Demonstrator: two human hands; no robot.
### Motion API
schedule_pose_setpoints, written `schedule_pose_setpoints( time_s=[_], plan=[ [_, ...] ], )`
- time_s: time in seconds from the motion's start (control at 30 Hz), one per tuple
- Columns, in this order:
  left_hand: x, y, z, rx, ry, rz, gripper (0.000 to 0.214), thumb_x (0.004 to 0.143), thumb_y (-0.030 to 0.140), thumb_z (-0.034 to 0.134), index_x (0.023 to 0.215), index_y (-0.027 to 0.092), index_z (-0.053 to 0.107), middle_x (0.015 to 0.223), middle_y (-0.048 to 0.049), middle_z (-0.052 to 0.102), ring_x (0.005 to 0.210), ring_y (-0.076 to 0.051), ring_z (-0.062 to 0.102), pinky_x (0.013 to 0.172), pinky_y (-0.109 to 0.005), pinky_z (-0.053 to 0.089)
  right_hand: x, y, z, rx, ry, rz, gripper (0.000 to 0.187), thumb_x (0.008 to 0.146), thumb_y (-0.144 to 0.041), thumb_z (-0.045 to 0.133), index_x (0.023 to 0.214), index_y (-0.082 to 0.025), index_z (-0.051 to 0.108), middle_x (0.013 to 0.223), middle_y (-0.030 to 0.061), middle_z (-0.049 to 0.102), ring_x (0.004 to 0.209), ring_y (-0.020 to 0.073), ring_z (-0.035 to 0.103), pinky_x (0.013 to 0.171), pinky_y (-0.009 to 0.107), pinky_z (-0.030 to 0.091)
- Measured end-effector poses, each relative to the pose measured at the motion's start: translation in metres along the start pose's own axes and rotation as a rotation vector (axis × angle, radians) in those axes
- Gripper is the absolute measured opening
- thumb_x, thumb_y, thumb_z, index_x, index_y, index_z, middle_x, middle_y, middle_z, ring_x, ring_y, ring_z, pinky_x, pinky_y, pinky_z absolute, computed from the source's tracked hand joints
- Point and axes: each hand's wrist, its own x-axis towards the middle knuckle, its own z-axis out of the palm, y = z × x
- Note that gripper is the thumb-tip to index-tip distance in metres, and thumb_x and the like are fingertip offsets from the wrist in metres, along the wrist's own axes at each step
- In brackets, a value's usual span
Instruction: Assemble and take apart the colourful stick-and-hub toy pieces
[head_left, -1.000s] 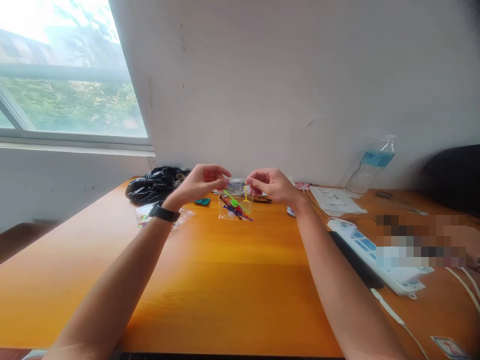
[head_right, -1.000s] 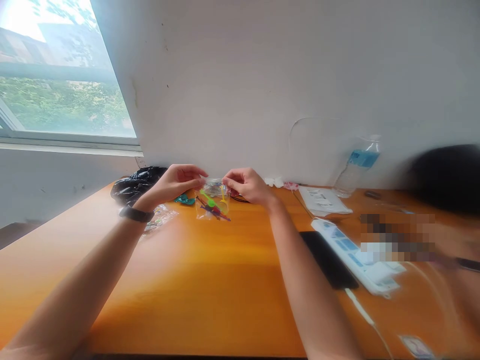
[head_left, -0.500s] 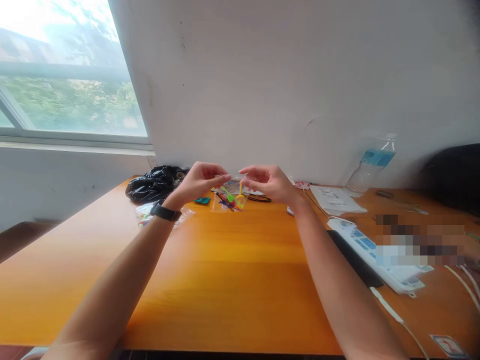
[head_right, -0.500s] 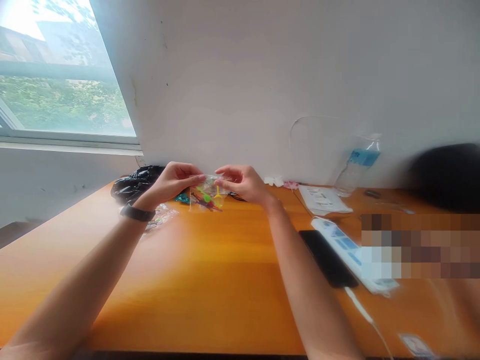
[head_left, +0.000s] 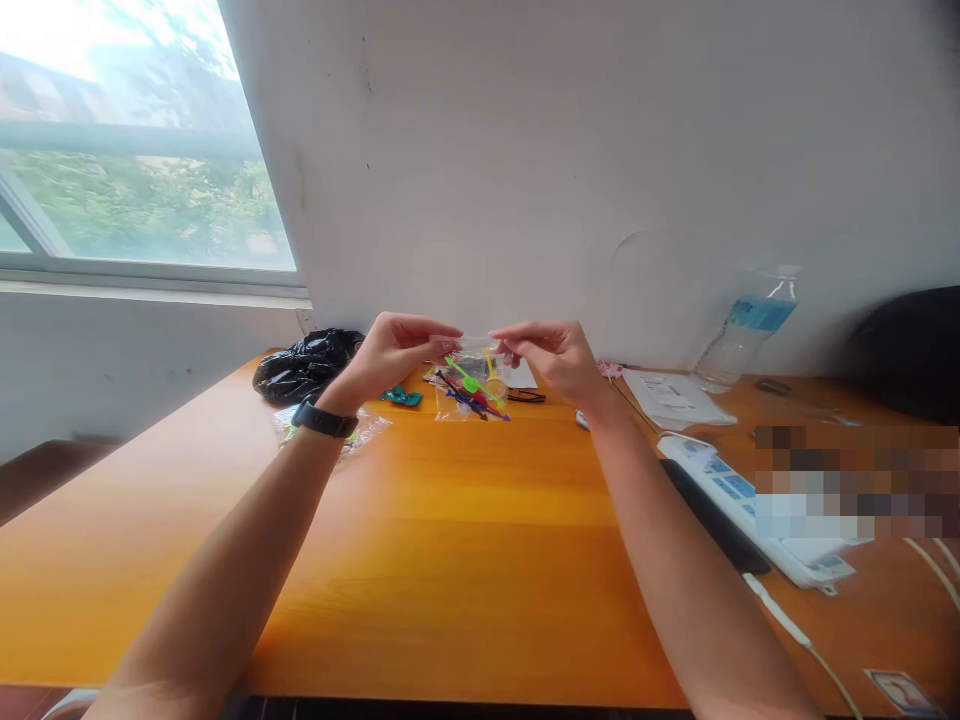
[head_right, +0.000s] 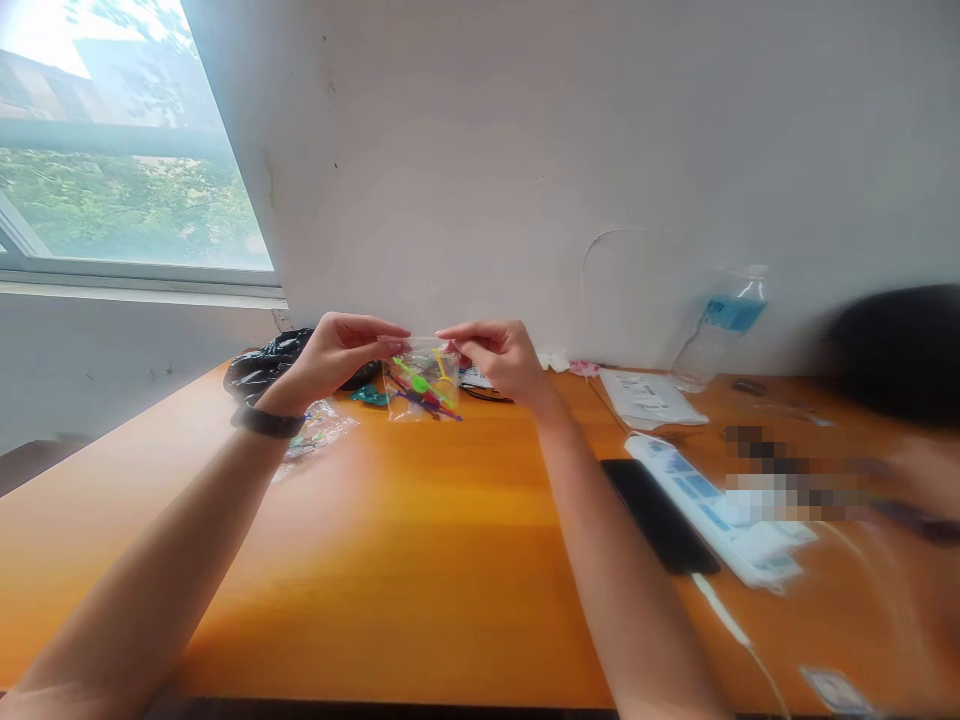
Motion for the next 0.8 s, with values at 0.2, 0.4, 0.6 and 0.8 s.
schedule_pose_setpoints(
  time_s=[0.2, 0.4, 0.6, 0.8],
  plan=[
    [-0.001, 0.002, 0.003, 0.03, 0.093, -0.003, 0.032, 0.086, 0.042, 0.082, 0.099, 0.013, 0.084, 0.096, -0.014, 0.081, 0.092, -0.028, 0.078, 0.077, -0.034, 0.065, -0.001, -0.009, 0.004, -0.071, 0.011, -0.061, 0.021, 0.091, -0.03, 0.063, 0.092, -0.021, 0.081, 0.09, 0.0064, 0.074, 0.083, 0.0192, 0.064, 0.077, 0.035, 0.055],
    [0.002, -0.002, 0.013, 0.008, 0.053, 0.021, 0.039, 0.079, 0.041, 0.09, 0.107, 0.015, 0.083, 0.094, -0.0109, 0.081, 0.087, -0.025, 0.078, 0.078, -0.034, 0.066, -0.002, -0.017, 0.012, -0.188, -0.043, -0.002, 0.029, 0.093, -0.042, 0.068, 0.114, -0.023, 0.07, 0.091, 0.0031, 0.07, 0.081, 0.018, 0.062, 0.074, 0.03, 0.052],
    [0.002, -0.002, 0.019, 0.047, 0.031, 0.006, 0.041, 0.079, 0.045, 0.089, 0.104, 0.013, 0.083, 0.094, -0.0117, 0.081, 0.089, -0.028, 0.077, 0.075, -0.034, 0.065, -0.005, -0.019, 0.013, -0.308, -0.223, 0.042, 0.042, 0.098, -0.056, 0.06, 0.084, -0.018, 0.072, 0.069, 0.0004, 0.059, 0.067, 0.0153, 0.055, 0.059, 0.027, 0.04],
    [0.006, -0.008, 0.002, 0.154, -0.117, -0.093, 0.033, 0.079, 0.047, 0.087, 0.088, 0.015, 0.082, 0.079, -0.0078, 0.078, 0.068, -0.018, 0.072, 0.059, -0.025, 0.058, -0.003, 0.0, -0.006, -0.121, -0.301, 0.215, 0.038, 0.092, -0.055, 0.07, 0.093, -0.017, 0.075, 0.072, 0.0016, 0.066, 0.061, 0.0132, 0.06, 0.057, 0.025, 0.048]
  ],
)
